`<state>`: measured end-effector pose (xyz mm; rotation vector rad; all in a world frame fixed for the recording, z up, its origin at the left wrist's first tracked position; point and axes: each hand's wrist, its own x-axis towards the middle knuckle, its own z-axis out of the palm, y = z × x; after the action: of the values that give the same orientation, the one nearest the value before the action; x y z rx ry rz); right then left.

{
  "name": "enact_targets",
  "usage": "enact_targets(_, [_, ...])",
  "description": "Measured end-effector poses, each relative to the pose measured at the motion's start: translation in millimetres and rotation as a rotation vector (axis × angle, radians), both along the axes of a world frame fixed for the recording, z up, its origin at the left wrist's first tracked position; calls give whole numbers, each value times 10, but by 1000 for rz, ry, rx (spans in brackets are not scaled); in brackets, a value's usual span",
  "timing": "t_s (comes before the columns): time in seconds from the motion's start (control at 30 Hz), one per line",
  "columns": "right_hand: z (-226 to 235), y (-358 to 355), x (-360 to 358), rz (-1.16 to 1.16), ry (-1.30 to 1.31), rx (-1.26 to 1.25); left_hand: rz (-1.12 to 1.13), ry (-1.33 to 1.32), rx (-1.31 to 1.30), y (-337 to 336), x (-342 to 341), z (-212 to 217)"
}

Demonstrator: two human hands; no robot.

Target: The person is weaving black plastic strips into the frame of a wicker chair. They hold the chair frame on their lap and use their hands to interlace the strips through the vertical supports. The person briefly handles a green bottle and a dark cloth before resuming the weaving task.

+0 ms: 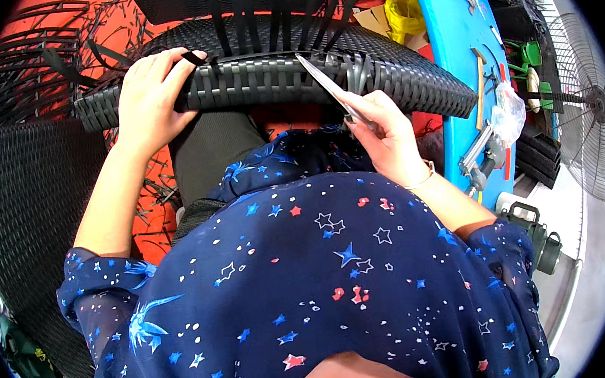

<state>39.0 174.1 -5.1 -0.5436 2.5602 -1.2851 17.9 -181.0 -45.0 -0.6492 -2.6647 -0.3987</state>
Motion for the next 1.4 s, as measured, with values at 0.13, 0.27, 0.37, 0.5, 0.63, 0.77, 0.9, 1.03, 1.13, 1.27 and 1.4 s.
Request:
enact_targets(0.13, [-319, -53, -54, -47, 104, -144, -1, -44, -10, -60, 10, -39])
enact_targets(0.27, [-401, -159, -45, -103, 137, -202, 4, -60, -31, -81, 19, -62])
enact_targets(0.37, [-247, -149, -96, -311, -230, -528, 5, -64, -24, -45, -1, -36])
enact_targets(0.5, [78, -97, -225, -60, -70, -245, 23, -86, -37, -56, -3, 5])
enact_targets(0.63, [570, 12, -273, 165, 145, 216, 16, -38, 17, -27, -14, 104])
enact_targets(0.77, [689, 0, -379, 272, 315, 459, -17, 60, 86, 47, 8, 129])
enact_targets(0.9, [808, -100, -443, 265, 277, 557, -70, 136, 191, 147, 108, 63])
enact_targets(1.03, [743, -126, -679, 148, 440, 631, -26, 79, 197, 179, 61, 109])
enact_targets(1.13, [805, 30, -881, 116, 507, 518, 7, 57, 149, 171, 53, 133])
enact_targets(1.27, [1233, -65, -574, 348, 288, 490, -41, -6, 127, 115, 186, 283])
enact_targets(1.4, [1285, -94, -467, 394, 345, 587, -134, -45, 96, 155, 173, 479])
